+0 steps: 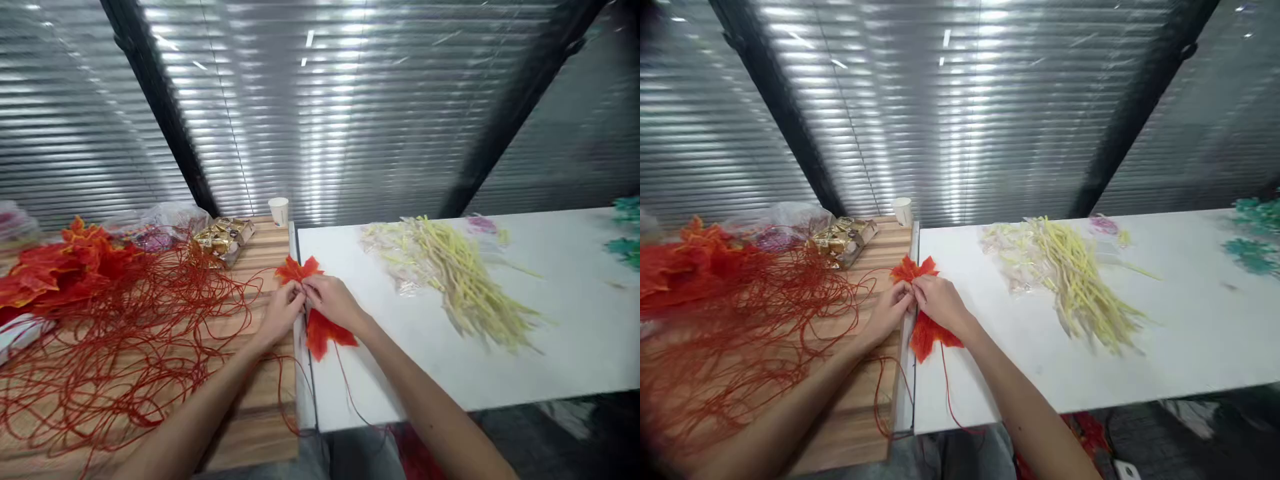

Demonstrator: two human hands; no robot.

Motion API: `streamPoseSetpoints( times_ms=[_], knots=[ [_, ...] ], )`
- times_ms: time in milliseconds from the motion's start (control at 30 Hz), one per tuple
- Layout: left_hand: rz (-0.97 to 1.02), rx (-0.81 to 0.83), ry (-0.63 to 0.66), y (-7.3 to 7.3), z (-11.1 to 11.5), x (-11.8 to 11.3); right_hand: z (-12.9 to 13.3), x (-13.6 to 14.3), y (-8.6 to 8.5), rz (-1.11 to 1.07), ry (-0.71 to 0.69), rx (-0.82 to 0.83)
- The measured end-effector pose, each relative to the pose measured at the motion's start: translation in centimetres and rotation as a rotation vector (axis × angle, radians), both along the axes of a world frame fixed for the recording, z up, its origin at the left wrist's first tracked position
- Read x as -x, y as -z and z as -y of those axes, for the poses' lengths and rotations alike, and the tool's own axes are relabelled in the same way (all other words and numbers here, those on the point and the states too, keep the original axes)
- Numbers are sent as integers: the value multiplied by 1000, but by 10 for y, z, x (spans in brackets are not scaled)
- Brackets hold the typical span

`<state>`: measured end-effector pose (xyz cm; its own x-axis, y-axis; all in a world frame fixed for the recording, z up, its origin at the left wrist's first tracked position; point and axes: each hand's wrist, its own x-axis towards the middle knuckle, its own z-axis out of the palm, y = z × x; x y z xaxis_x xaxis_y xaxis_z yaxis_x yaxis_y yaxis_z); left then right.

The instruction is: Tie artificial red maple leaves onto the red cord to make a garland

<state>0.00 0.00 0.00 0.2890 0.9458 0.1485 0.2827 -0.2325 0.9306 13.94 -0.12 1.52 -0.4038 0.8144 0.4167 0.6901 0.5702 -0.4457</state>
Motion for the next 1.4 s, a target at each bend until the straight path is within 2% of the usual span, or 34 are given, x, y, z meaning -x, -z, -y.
streamPoseSetpoints(
  times_ms=[800,1067,1400],
  knots=[
    [2,-7,-43,-1,2,0,-3,1,2,-121,-34,-1],
    [22,-36,-34,6,-1,2,-5,1,4,-149,-46,-28],
    [67,-28,-15,6,0,1,-7,0,4,-169,-41,-46]
  ],
)
